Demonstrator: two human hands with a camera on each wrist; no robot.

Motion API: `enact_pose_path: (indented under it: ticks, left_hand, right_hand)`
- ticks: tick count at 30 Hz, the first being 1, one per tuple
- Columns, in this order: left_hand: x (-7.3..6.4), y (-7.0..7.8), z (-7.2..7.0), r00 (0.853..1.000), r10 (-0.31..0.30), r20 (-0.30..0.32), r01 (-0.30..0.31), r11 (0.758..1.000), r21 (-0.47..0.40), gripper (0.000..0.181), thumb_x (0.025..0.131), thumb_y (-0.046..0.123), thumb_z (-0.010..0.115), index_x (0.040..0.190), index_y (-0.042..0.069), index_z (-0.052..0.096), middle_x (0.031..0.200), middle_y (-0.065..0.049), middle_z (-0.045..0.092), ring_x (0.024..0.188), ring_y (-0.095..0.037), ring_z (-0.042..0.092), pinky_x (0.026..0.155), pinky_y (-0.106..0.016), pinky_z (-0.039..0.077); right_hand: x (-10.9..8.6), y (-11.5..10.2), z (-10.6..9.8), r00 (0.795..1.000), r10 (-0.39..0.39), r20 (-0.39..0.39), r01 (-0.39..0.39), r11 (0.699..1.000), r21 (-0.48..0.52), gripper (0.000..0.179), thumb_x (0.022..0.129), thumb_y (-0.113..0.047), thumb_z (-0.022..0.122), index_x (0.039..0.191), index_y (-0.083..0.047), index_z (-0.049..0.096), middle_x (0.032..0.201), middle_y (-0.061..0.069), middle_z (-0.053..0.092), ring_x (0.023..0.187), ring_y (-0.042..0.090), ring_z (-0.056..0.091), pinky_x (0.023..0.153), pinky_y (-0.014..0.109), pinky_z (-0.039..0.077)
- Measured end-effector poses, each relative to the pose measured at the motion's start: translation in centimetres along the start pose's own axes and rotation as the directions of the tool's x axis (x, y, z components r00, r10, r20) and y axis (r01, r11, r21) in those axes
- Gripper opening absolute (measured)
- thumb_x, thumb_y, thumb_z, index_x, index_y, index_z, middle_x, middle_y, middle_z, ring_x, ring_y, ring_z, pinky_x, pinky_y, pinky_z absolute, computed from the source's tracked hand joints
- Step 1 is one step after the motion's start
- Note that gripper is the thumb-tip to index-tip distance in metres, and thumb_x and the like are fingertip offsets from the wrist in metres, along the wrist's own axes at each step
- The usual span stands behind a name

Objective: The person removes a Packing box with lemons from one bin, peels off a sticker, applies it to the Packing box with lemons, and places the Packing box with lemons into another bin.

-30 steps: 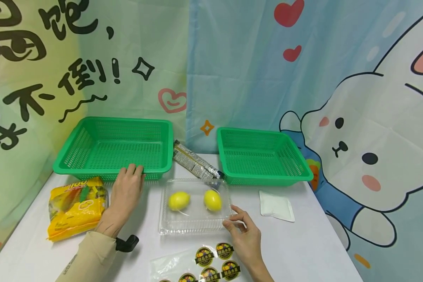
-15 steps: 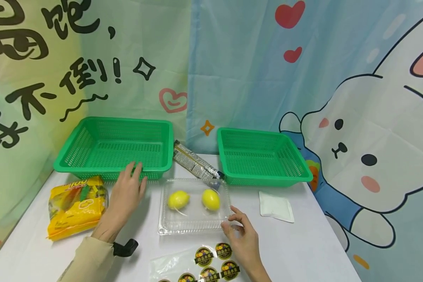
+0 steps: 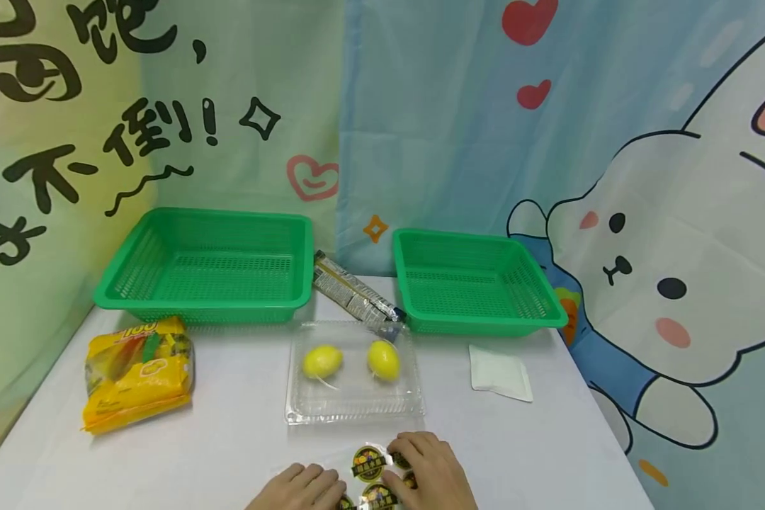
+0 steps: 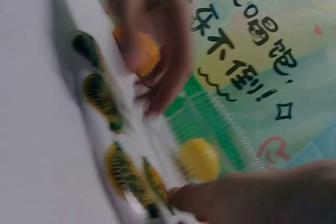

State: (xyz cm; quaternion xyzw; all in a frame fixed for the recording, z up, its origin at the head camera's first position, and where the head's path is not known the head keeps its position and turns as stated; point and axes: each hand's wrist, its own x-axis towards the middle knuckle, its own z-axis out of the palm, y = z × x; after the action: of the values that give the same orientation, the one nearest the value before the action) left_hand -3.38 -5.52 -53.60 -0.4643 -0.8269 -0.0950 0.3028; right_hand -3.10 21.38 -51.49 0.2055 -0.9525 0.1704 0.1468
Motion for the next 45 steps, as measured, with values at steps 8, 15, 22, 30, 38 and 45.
enact_pose_path:
  ticks: [8,15,22,30,38,45]
  left_hand:
    - [-2.1,1.1,2.8,0.98,-0.146,0.133,0.119,0.974,0.194,0.08,0.102,0.077,0.025,0.129,0.015,0.068,0.134,-0.002,0.069,0.12,-0.017,0.066,0.094,-0.033,0.058]
    - [-1.4,0.2,2.6,0.961,-0.227,0.156,0.206,0.969,0.138,0.084,0.095,0.083,0.04,0.135,0.012,0.063,0.131,-0.004,0.066,0.117,-0.02,0.063,0.096,-0.041,0.056]
    - [-0.7,-0.1,2.5,0.954,-0.269,0.136,0.26,0.962,0.08,0.084,0.079,0.068,0.071,0.135,0.007,0.06,0.117,-0.004,0.061,0.106,-0.02,0.058,0.09,-0.037,0.054]
    - [1.2,-0.6,1.4,0.865,-0.423,0.272,0.487,0.839,-0.245,0.066,0.09,0.05,0.078,0.134,0.004,0.063,0.116,-0.001,0.064,0.103,-0.016,0.055,0.078,-0.028,0.039]
    - [2.4,-1.2,-1.1,0.863,-0.482,0.152,0.492,0.73,-0.474,0.028,0.092,0.005,0.076,0.118,0.014,0.073,0.108,0.008,0.076,0.093,-0.005,0.067,0.079,-0.029,0.057]
    - [3.4,-2.7,-3.7,0.835,-0.421,0.354,0.479,0.242,-0.844,0.023,0.11,0.01,0.051,0.128,0.008,0.065,0.12,-0.008,0.073,0.105,-0.01,0.072,0.085,-0.032,0.064]
  right_hand:
    - [-0.8,-0.3,2.3,0.999,0.03,0.019,-0.029,0.999,-0.039,0.025,0.09,-0.04,0.082,0.107,-0.025,0.073,0.122,0.0,0.07,0.109,0.019,0.063,0.086,0.039,0.06]
    - [0.0,-1.0,2.3,1.0,0.01,0.01,-0.01,1.0,-0.029,0.032,0.091,-0.036,0.081,0.118,-0.021,0.073,0.125,0.005,0.07,0.113,0.022,0.064,0.089,0.042,0.06]
    - [1.0,-1.5,2.7,0.995,-0.097,0.021,0.099,0.988,-0.116,0.04,0.094,-0.043,0.076,0.127,-0.02,0.071,0.124,0.003,0.069,0.114,0.021,0.063,0.087,0.042,0.058]
    - [0.9,-1.6,3.5,0.994,-0.084,-0.076,0.076,0.992,-0.105,0.04,0.086,-0.04,0.083,0.121,-0.024,0.073,0.119,0.0,0.069,0.116,0.02,0.062,0.089,0.045,0.056]
    - [1.1,-2.2,1.9,0.961,-0.125,-0.247,0.144,0.988,0.063,0.035,0.087,-0.033,0.085,0.119,-0.02,0.074,0.117,-0.003,0.072,0.112,0.016,0.066,0.091,0.041,0.056]
    - [2.3,-2.9,0.2,0.86,-0.238,-0.451,0.33,0.934,0.137,0.037,0.102,-0.037,0.069,0.127,-0.01,0.072,0.123,0.004,0.071,0.109,0.02,0.066,0.098,0.032,0.046]
